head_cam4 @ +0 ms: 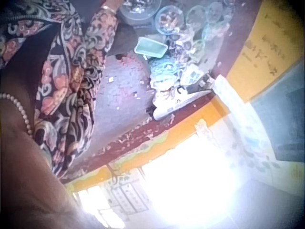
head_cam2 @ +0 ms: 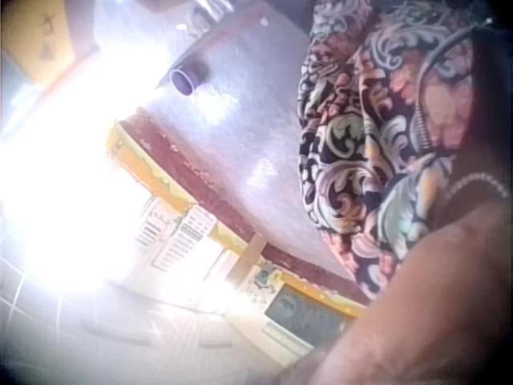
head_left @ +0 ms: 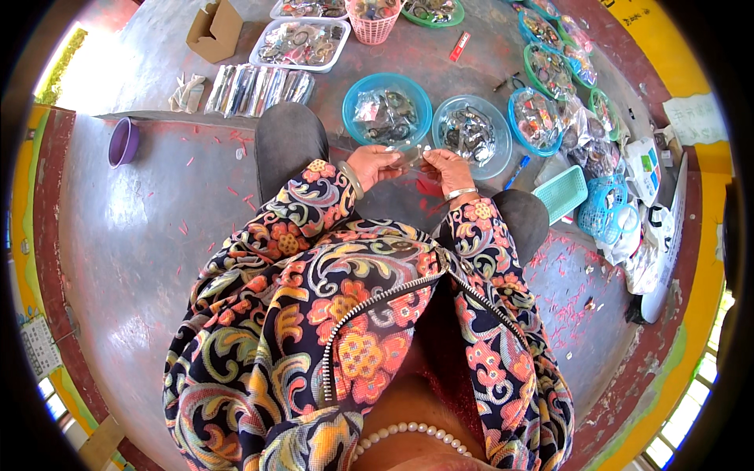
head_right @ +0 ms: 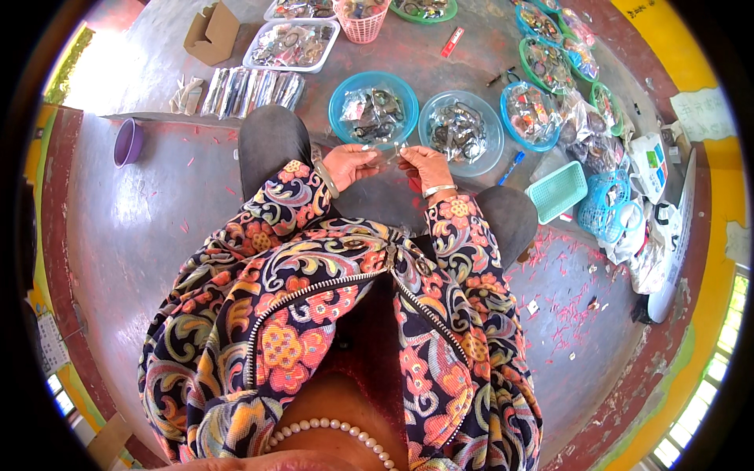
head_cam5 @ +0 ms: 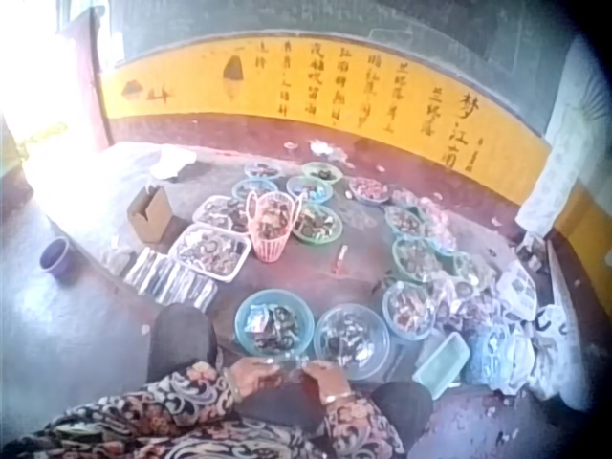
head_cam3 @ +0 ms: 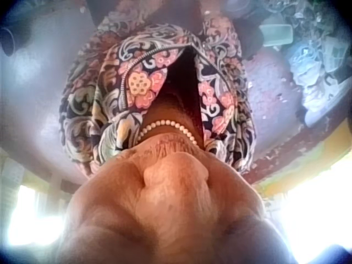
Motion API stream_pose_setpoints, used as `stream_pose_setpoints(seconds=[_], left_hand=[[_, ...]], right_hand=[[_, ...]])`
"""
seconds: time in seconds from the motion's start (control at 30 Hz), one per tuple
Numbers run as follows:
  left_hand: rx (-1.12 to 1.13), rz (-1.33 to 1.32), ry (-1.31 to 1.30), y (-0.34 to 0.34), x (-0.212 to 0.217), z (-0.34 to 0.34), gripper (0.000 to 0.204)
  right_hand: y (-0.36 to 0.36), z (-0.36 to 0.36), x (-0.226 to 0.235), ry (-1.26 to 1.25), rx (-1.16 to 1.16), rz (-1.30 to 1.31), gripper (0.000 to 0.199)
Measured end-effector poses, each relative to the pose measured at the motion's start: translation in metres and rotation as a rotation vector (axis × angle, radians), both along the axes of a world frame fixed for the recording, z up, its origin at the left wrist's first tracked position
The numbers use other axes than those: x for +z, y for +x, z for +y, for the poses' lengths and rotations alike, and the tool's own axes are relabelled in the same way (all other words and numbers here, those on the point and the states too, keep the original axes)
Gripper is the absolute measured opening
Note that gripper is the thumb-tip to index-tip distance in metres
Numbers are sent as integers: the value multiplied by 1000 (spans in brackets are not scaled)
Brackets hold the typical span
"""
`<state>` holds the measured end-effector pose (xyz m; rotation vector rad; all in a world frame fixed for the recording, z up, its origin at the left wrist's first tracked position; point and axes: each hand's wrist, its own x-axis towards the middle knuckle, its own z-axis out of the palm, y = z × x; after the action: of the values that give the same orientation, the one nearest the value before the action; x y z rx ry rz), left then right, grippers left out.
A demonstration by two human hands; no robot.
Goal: The person sits on the floor and repeatedly picks up small jewelry items from blue bowls, places them into clear plastic bags, and sets the packaged items aside. The task involves handling various small accessories and organizing them into individual bags.
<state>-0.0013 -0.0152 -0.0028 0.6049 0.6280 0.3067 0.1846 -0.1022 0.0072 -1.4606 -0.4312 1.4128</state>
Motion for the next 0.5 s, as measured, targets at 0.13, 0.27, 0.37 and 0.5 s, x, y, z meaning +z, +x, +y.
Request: stream_pose_setpoints(seconds=[0.13, 0.27, 0.37, 0.5], left_hand=[[-52, 73, 56, 3, -8, -2, 21], [-46, 103, 53, 4, -12, -5, 20], [55, 183, 52, 0, -15, -4, 23], [231, 335, 17, 2, -28, -1, 25]], right_hand=[[5, 1, 3, 8, 37, -18, 16], [12, -1, 1, -28, 103, -87, 15], [15, 7, 2, -72, 108, -93, 14], [22, 17, -7, -92, -21, -86, 12]])
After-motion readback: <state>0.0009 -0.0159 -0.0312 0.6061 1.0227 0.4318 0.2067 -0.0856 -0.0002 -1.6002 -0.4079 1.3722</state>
